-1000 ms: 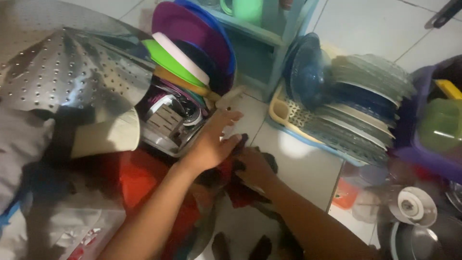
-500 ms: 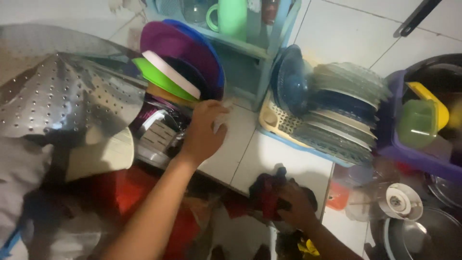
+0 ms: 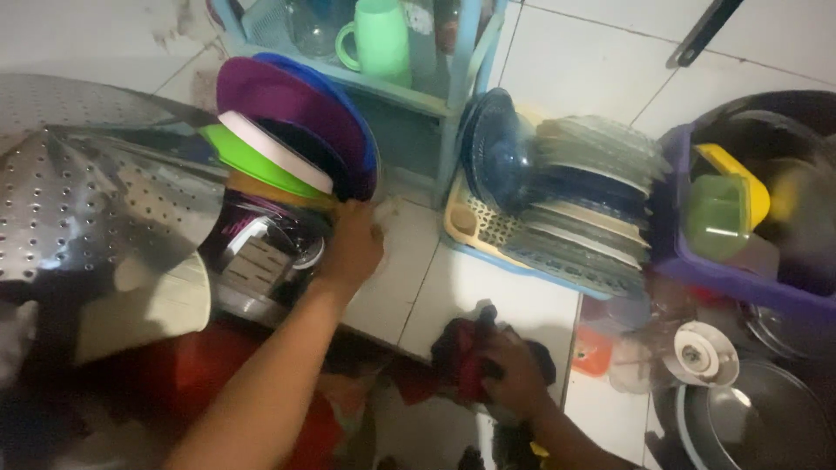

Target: Clean the shelf and other surfaces using a cloth and spray bottle

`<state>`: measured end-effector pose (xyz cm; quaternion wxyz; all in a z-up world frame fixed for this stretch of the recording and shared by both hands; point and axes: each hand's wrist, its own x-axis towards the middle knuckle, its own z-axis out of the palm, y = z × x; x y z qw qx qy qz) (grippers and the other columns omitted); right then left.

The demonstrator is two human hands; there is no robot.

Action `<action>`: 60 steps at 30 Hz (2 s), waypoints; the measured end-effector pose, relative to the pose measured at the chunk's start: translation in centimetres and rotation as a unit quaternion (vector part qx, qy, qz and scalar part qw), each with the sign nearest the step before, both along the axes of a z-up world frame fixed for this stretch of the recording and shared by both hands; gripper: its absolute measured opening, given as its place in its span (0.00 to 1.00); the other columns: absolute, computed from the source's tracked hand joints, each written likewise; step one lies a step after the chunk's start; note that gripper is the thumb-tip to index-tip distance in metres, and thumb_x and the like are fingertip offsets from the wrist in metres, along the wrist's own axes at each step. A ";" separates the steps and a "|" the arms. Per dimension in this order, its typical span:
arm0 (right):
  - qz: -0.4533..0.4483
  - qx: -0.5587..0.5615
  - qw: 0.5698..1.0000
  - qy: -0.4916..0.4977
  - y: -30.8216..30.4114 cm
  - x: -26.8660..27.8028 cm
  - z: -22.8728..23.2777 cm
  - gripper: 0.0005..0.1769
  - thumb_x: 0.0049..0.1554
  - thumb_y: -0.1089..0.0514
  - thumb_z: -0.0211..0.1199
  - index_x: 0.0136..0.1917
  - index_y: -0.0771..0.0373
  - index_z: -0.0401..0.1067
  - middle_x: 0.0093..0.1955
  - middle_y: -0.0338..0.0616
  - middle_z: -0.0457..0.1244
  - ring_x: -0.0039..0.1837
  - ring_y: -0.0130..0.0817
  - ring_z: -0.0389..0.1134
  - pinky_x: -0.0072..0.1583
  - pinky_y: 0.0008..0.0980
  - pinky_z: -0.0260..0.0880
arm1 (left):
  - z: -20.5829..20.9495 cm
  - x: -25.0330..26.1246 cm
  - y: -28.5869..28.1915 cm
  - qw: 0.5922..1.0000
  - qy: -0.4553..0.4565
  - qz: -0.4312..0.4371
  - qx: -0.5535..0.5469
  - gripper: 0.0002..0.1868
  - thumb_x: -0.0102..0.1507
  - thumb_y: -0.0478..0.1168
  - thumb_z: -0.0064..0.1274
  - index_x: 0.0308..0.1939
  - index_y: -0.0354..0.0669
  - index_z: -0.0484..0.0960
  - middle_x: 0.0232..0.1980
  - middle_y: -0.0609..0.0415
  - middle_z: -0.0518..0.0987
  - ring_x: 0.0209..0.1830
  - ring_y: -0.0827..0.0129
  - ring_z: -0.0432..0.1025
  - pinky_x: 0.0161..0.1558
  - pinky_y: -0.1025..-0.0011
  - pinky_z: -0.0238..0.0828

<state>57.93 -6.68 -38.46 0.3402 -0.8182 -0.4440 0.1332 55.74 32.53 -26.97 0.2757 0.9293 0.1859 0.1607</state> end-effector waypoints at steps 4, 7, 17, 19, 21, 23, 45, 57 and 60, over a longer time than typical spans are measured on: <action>-0.001 0.064 0.998 -0.008 2.2 0.4 3.2 0.19 0.32 0.61 0.62 0.39 0.52 0.81 0.40 0.40 0.72 0.42 0.45 0.68 0.43 0.44 0.68 | 2.0 -0.7 -0.3 0.998 0.025 0.030 -0.044 0.15 0.61 0.33 0.52 0.53 0.35 0.76 0.54 0.29 0.74 0.59 0.36 0.67 0.63 0.49 0.60; 0.000 0.186 0.977 0.106 2.3 0.7 4.1 0.17 0.39 0.72 0.67 0.44 0.62 0.80 0.48 0.47 0.72 0.50 0.42 0.72 0.53 0.39 0.73 | 1.6 -1.5 -0.7 0.997 0.020 0.030 -0.067 0.10 0.61 0.31 0.46 0.46 0.39 0.75 0.41 0.33 0.80 0.44 0.35 0.75 0.44 0.41 0.66; -0.111 0.072 0.969 0.206 8.4 6.1 8.4 0.20 0.41 0.65 0.68 0.49 0.61 0.82 0.44 0.53 0.72 0.51 0.54 0.73 0.56 0.47 0.70 | 12.2 -5.7 -1.4 0.983 -0.024 0.097 -0.152 0.20 0.66 0.38 0.53 0.61 0.34 0.79 0.54 0.35 0.81 0.56 0.38 0.76 0.54 0.44 0.74; -0.120 0.072 0.972 0.189 9.8 7.3 9.6 0.16 0.36 0.61 0.65 0.41 0.57 0.81 0.35 0.43 0.68 0.43 0.38 0.71 0.49 0.39 0.68 | 14.7 -6.9 -2.3 0.986 0.058 0.136 -0.083 0.24 0.65 0.44 0.55 0.63 0.37 0.78 0.59 0.38 0.80 0.62 0.43 0.74 0.59 0.46 0.72; -0.105 0.077 0.966 0.225 10.4 7.1 10.2 0.13 0.37 0.57 0.66 0.39 0.55 0.81 0.35 0.41 0.69 0.42 0.37 0.69 0.49 0.38 0.67 | 16.4 -9.3 -3.3 0.985 0.034 0.156 -0.061 0.19 0.62 0.43 0.58 0.55 0.39 0.81 0.53 0.39 0.82 0.58 0.42 0.76 0.55 0.45 0.73; -0.082 0.091 0.959 0.257 13.1 7.4 15.5 0.11 0.38 0.54 0.67 0.38 0.54 0.81 0.35 0.39 0.69 0.41 0.36 0.68 0.48 0.36 0.66 | 18.9 -10.6 -3.4 0.983 0.004 0.180 -0.025 0.14 0.60 0.42 0.61 0.48 0.42 0.84 0.46 0.39 0.84 0.53 0.41 0.77 0.51 0.45 0.74; 0.228 0.048 0.953 0.193 19.7 -6.2 25.0 0.20 0.55 0.56 0.71 0.60 0.58 0.77 0.57 0.46 0.71 0.60 0.42 0.71 0.61 0.42 0.70 | 32.8 -28.6 -14.3 0.938 -0.113 0.319 0.068 0.15 0.59 0.46 0.58 0.41 0.37 0.82 0.33 0.37 0.81 0.41 0.37 0.79 0.41 0.48 0.75; 0.514 0.226 0.743 0.364 19.4 -26.6 33.8 0.44 0.45 0.64 0.75 0.73 0.68 0.60 0.69 0.54 0.61 0.64 0.43 0.63 0.59 0.40 0.70 | 35.1 -42.4 -21.2 0.882 -0.071 0.463 0.054 0.15 0.57 0.45 0.61 0.40 0.38 0.84 0.32 0.37 0.83 0.38 0.38 0.80 0.39 0.51 0.74; 0.543 0.216 0.720 0.375 19.8 -31.0 34.7 0.46 0.45 0.64 0.76 0.74 0.66 0.60 0.69 0.52 0.61 0.63 0.41 0.63 0.58 0.37 0.71 | 35.5 -46.2 -22.4 0.862 -0.072 0.496 0.077 0.15 0.56 0.44 0.62 0.39 0.35 0.83 0.32 0.34 0.82 0.38 0.35 0.79 0.39 0.49 0.73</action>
